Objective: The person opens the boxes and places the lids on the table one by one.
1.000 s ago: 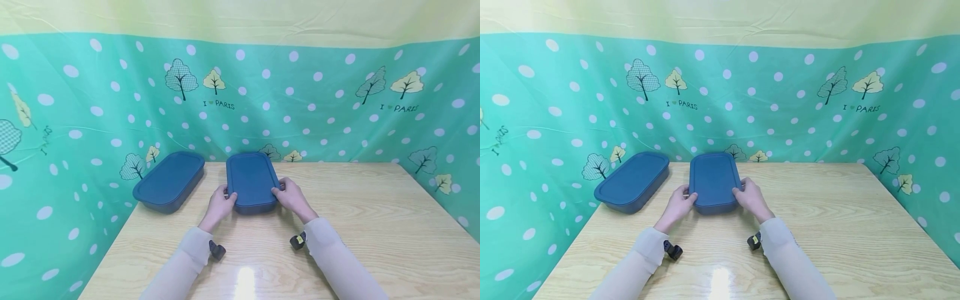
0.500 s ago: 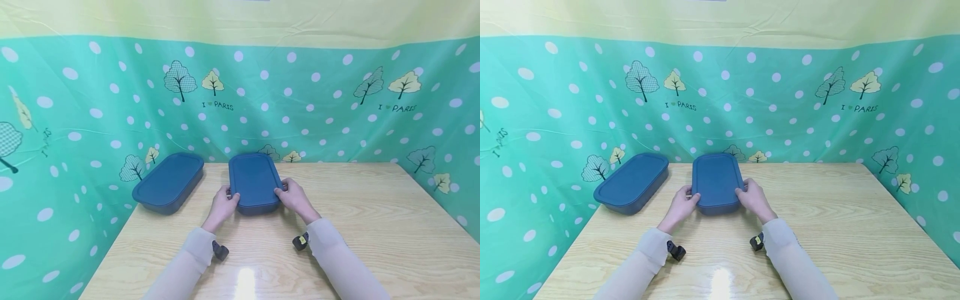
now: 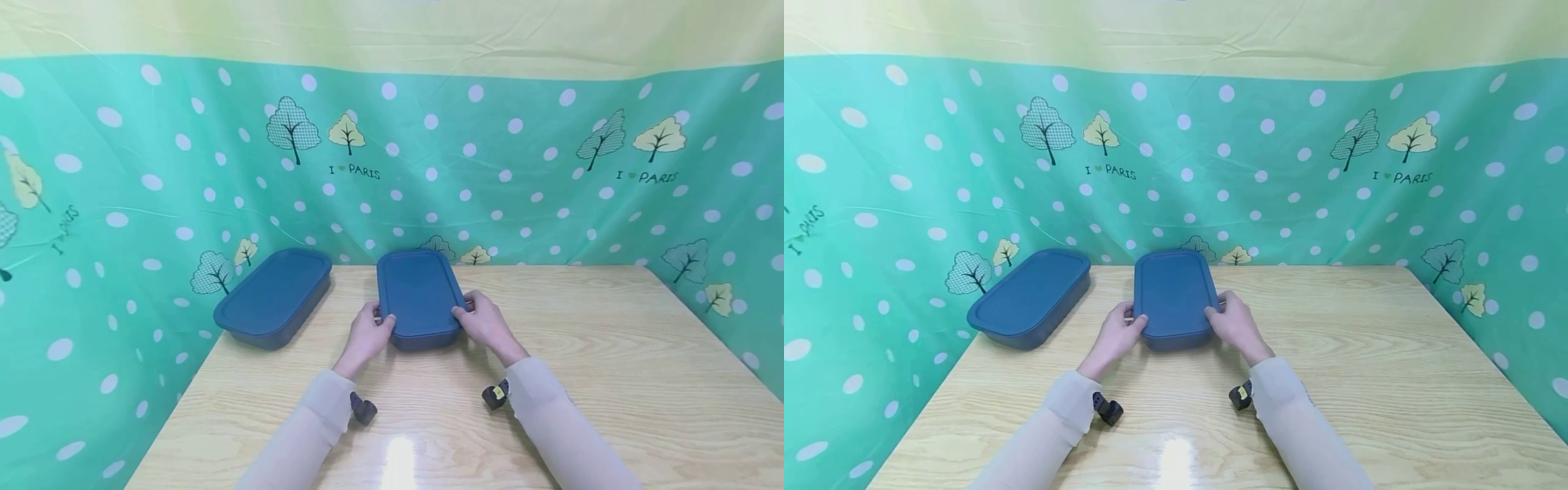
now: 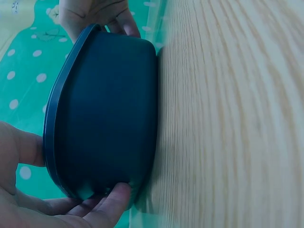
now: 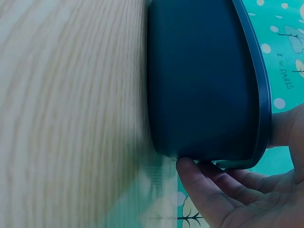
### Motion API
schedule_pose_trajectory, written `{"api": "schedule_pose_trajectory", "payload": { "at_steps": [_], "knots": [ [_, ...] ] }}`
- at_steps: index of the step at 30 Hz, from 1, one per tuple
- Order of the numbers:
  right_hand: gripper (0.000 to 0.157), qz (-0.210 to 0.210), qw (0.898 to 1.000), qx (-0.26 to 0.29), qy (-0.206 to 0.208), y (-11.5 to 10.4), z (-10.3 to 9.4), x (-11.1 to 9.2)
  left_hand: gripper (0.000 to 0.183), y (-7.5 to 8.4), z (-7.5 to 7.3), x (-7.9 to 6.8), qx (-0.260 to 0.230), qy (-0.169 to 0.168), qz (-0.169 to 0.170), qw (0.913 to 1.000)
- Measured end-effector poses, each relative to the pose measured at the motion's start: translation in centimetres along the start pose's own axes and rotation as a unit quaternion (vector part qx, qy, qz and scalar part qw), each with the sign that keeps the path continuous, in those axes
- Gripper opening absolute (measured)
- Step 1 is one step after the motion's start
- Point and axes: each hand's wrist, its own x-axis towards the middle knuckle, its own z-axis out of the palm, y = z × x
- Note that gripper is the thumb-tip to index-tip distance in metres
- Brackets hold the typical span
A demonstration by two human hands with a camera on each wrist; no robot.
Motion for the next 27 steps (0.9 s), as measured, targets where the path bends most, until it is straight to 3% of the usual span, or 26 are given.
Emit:
{"api": "schedule_pose_trajectory", "payload": {
  "at_steps": [27],
  "knots": [
    [0.043, 0.003, 1.000, -0.009, 0.008, 1.2, -0.8, 0.1, 0.042, 0.0, 1.4, 0.6, 0.003, -0.002, 0.001, 1.0000]
  ]
}}
